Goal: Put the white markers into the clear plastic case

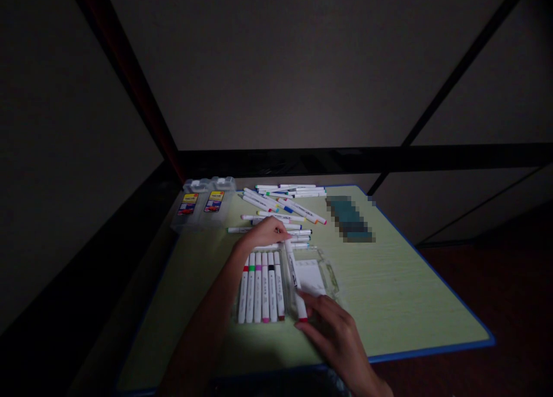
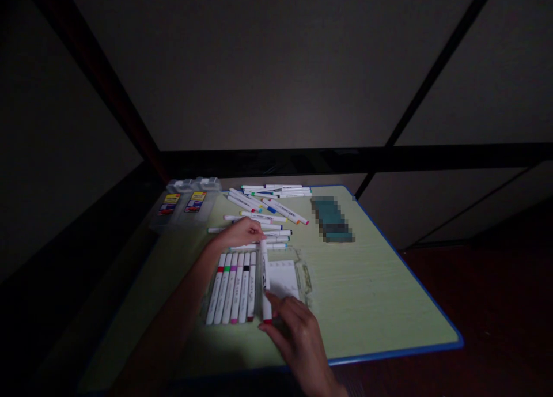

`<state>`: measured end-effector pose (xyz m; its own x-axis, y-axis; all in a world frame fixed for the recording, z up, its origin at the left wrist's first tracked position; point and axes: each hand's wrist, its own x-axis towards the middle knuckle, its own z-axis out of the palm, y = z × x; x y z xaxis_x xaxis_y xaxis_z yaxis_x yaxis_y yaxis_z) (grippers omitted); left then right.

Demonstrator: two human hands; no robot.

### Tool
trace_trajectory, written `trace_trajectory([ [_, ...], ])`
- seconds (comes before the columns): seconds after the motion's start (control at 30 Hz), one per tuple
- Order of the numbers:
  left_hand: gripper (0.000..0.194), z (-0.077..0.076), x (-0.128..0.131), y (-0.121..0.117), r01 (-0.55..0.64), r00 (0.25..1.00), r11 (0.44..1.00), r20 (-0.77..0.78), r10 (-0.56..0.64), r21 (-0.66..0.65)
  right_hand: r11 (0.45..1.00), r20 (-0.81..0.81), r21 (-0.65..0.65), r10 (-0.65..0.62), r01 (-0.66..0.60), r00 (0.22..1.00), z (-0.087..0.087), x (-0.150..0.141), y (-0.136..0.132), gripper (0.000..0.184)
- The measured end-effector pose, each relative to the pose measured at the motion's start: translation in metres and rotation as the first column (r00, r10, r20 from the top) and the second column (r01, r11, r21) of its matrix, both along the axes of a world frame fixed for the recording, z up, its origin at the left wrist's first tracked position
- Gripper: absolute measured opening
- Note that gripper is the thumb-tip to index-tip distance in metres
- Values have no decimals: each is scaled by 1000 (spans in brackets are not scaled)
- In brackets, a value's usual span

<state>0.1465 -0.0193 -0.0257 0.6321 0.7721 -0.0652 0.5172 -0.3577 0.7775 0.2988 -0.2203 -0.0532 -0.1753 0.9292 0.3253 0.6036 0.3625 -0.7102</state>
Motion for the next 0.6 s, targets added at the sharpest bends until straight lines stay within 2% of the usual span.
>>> trace_trajectory([
  [0.13,22,17,-10,-1,-34,999,999,10,34,40,995,-61,62,-73,77,995,3,5,1,34],
  [0.27,24,29,-15,-4,-54,998,994,31,51,92,985,-108,139,-92,107,990,8,6,3,28],
  [0.4,22,37,-18,-7,-98,995,982,42,92,164,966,-108,218,-118,139,987,13,9,8,21],
  [0.6,22,52,-21,-13,-146,989,953,9,149,266,950,-86,247,-172,188,981,15,17,17,15],
])
